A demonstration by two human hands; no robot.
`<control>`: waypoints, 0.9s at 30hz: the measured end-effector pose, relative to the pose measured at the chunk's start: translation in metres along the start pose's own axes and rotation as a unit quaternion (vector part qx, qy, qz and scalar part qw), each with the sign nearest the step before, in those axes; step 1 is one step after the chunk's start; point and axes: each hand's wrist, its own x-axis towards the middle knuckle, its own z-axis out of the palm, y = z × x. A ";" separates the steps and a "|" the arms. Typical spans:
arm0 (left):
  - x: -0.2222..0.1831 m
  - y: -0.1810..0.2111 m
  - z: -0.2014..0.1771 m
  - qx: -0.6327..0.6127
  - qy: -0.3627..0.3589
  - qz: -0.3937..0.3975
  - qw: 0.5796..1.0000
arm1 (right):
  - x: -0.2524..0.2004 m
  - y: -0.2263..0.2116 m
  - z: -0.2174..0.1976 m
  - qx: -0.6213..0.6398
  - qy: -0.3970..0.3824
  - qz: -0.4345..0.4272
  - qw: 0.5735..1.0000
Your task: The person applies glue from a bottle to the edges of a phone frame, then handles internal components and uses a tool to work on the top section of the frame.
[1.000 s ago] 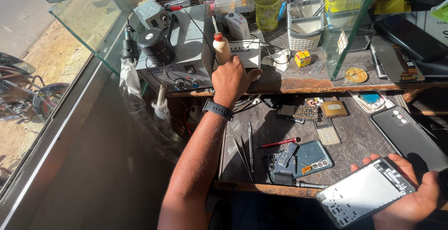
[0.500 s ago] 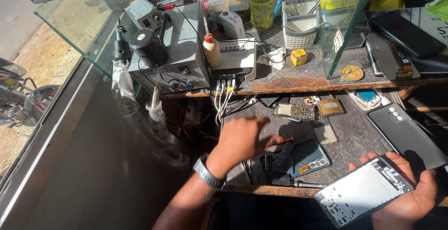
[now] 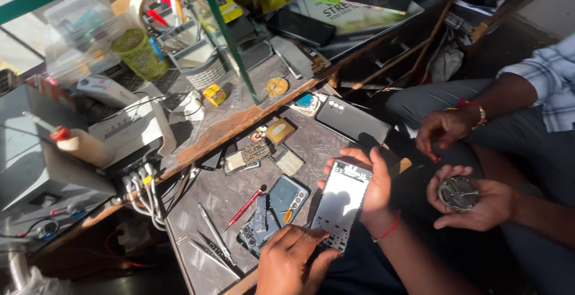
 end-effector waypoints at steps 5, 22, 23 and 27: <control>0.031 0.034 0.040 -0.052 -0.030 0.092 0.994 | -0.007 -0.002 0.013 -0.015 0.040 0.010 0.999; 0.088 0.078 0.161 0.064 -0.029 0.171 0.983 | 0.005 0.004 -0.003 0.053 0.014 0.018 0.998; 0.087 0.077 0.162 0.057 -0.031 0.168 0.984 | 0.004 0.004 -0.002 0.049 0.009 0.009 0.999; 0.088 0.075 0.159 0.032 -0.006 0.174 0.984 | 0.001 0.000 0.003 0.037 0.013 0.014 0.999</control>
